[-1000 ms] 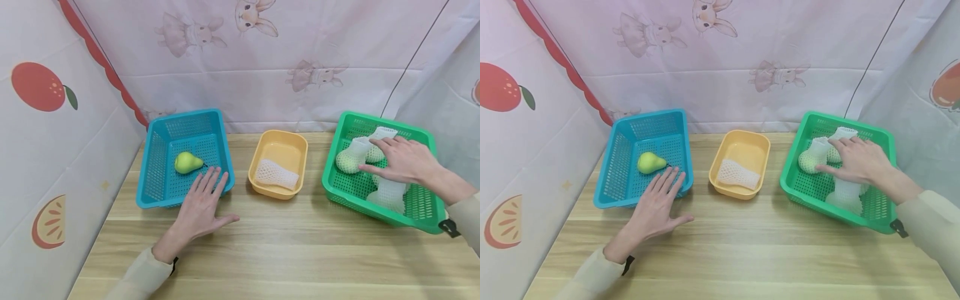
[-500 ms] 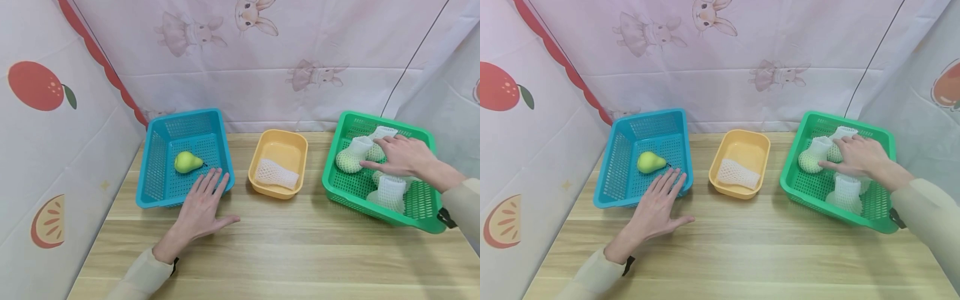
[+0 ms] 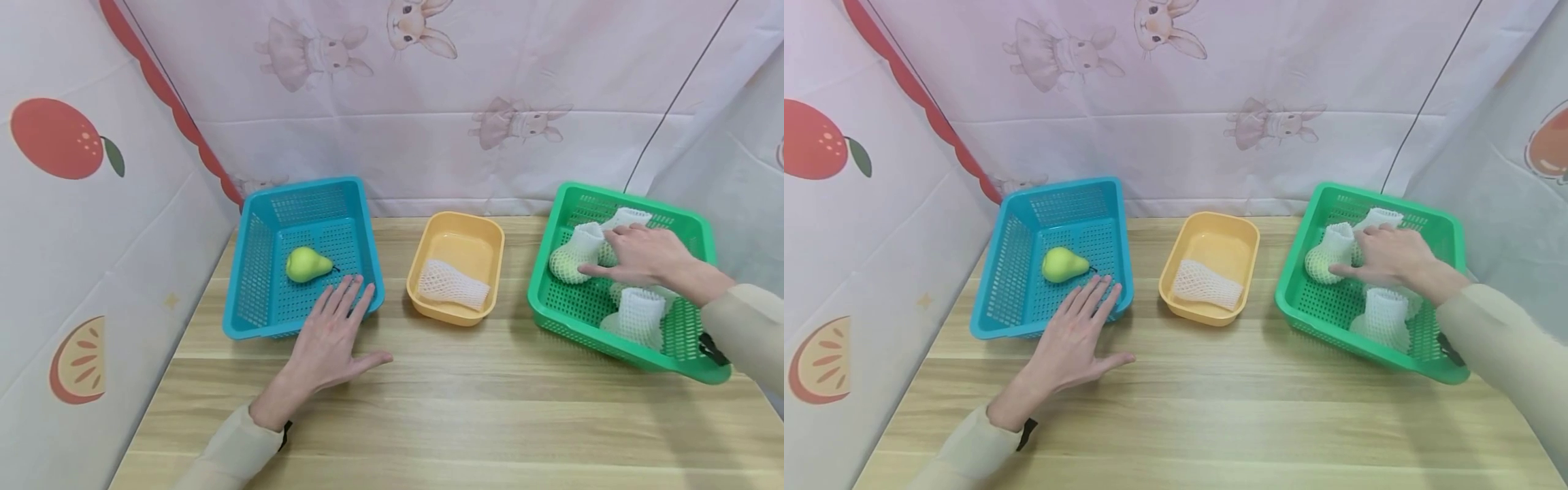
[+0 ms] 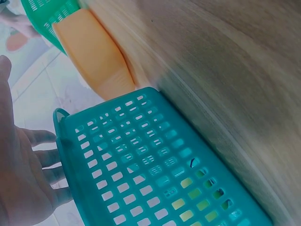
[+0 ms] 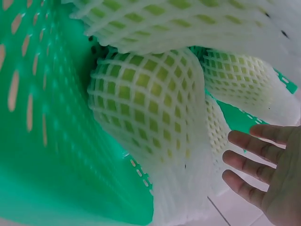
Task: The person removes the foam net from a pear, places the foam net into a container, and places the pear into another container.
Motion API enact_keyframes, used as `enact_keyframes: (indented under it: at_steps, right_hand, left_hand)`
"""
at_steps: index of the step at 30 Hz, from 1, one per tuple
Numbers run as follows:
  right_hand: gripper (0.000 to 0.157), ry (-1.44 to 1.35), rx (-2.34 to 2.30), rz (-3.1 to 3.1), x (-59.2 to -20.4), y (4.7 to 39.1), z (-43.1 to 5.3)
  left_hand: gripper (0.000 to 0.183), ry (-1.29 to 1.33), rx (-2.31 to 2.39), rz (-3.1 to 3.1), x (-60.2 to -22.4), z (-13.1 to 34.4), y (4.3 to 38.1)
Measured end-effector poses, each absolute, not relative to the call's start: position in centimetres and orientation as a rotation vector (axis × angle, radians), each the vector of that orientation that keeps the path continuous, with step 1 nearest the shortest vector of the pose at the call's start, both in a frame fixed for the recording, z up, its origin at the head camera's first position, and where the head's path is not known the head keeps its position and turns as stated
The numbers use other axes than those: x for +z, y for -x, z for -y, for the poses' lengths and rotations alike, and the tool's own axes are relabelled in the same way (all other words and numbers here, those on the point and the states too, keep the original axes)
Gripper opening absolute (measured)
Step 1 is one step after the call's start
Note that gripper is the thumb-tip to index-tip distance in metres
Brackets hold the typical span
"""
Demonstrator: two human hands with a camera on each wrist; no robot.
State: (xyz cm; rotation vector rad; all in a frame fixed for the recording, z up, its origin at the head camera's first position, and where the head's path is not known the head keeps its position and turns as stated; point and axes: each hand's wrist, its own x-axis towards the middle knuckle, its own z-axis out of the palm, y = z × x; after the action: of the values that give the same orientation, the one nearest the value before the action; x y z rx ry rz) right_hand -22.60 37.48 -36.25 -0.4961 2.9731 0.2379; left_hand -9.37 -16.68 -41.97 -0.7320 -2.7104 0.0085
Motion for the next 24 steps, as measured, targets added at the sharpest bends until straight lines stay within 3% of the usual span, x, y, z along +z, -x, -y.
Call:
enact_keyframes:
  at_steps: [15,24]
  right_hand:
    - [0.095,0.509,0.261,-2.974,-36.8,23.1,-36.7]
    - [0.099,0.536,0.329,-2.949,-37.4,23.7,-36.8]
  left_hand:
    - [0.115,0.74,-0.006,2.708,-42.1,16.8,9.3]
    - [0.114,0.739,-0.022,2.713,-42.3,16.9,9.3]
